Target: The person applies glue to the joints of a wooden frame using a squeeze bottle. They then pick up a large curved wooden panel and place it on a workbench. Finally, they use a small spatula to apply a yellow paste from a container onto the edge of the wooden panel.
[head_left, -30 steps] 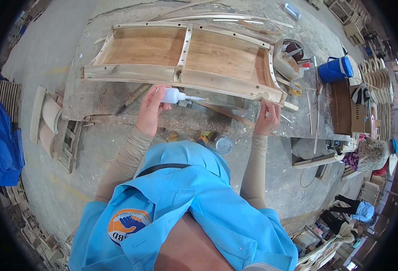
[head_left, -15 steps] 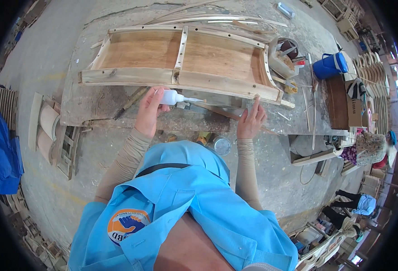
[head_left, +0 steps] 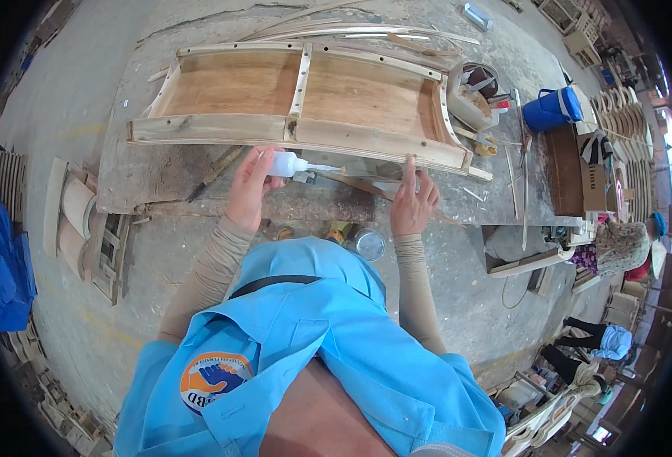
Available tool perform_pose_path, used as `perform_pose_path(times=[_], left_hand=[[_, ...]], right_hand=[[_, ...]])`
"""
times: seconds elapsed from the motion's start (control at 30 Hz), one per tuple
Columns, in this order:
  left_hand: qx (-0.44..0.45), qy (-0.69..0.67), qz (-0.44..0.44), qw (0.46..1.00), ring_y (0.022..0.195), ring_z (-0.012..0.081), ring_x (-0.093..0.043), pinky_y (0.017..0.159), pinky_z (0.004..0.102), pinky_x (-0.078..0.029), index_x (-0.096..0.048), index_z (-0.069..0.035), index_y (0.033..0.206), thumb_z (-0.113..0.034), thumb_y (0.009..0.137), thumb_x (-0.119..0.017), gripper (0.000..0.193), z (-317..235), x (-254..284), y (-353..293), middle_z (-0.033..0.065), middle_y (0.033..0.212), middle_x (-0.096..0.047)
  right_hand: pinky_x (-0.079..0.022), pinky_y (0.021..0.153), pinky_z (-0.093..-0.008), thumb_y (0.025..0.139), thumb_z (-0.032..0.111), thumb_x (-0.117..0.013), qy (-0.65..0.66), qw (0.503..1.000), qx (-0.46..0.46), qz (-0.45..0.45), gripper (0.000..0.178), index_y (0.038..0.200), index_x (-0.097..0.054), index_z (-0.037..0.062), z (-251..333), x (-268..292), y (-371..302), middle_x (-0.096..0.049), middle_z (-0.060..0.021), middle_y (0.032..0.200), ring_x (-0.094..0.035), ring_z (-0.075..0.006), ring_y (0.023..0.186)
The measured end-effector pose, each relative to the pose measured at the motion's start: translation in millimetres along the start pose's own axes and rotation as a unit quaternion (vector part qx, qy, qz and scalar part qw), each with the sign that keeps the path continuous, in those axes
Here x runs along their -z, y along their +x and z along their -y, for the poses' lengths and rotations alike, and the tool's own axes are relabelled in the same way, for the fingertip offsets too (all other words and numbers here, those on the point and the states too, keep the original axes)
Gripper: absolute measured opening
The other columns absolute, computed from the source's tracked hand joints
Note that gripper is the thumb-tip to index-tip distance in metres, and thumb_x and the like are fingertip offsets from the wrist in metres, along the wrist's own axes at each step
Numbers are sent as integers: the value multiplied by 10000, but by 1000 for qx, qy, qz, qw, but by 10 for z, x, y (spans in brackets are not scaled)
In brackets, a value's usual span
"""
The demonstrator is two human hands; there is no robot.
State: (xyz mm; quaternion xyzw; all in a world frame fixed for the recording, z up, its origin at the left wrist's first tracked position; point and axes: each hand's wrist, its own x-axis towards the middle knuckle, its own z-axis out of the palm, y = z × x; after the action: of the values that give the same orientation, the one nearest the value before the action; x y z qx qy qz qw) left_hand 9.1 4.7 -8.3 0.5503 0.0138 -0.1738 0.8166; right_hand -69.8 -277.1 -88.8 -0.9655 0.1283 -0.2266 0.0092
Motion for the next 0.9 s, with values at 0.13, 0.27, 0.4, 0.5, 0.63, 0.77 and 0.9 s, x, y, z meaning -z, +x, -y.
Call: perform_pose_path(times=[0.13,0.27,0.4,0.5,0.63,0.77,0.9], left_hand=[[5,13,-16,1000,681,69,-436,676,261,-435,-557,-54,1065,-293,995,-455,270,-17,-33,-19,9,860,-545],[0,12,-12,1000,677,70,-433,669,259,-429,-561,-55,1061,-291,996,-452,268,9,4,-16,6,853,-545],[-3,1,-11,1000,671,64,-459,665,241,-429,-579,-70,1045,-306,981,-488,261,43,12,-5,-3,836,-571],[-3,-5,-13,1000,669,62,-473,663,233,-429,-584,-74,1041,-311,975,-503,259,43,-14,2,-4,829,-582],[-5,-10,-16,1000,668,63,-473,656,234,-427,-580,-70,1047,-309,978,-499,262,9,-63,14,-1,833,-581],[-1,-3,-4,1000,698,78,-474,685,256,-447,-554,-58,1091,-299,992,-463,276,42,-5,18,22,899,-578],[-1,-3,-6,1000,711,80,-489,680,252,-450,-554,-58,1092,-302,992,-463,279,57,20,10,26,914,-585]], right_hand=[[-301,990,-445,812,130,-606,-21,1000,-2,-1,654,1427,-391,185,-72,60,14,-460,-103,1196,-430,-285,1128],[-272,1014,-459,794,145,-616,9,998,-59,-12,730,1455,-310,104,-170,113,-14,-452,-120,1221,-410,-300,1152],[-258,1024,-477,787,149,-618,19,998,-64,-10,787,1466,-235,39,-223,45,-20,-428,-128,1260,-398,-314,1161],[-249,1033,-487,788,149,-610,62,995,-73,1,749,1459,-285,78,-125,57,19,-415,-125,1274,-398,-315,1157],[-235,1049,-498,797,161,-599,13,1000,-16,22,691,1442,-351,141,-41,45,16,-419,-122,1266,-399,-315,1158],[-224,1059,-500,796,165,-602,-12,1000,-1,27,696,1443,-347,141,-43,32,22,-415,-122,1270,-396,-316,1166],[-220,1058,-498,786,169,-616,38,996,-78,14,768,1465,-269,76,-106,73,-12,-415,-128,1288,-390,-322,1182]])
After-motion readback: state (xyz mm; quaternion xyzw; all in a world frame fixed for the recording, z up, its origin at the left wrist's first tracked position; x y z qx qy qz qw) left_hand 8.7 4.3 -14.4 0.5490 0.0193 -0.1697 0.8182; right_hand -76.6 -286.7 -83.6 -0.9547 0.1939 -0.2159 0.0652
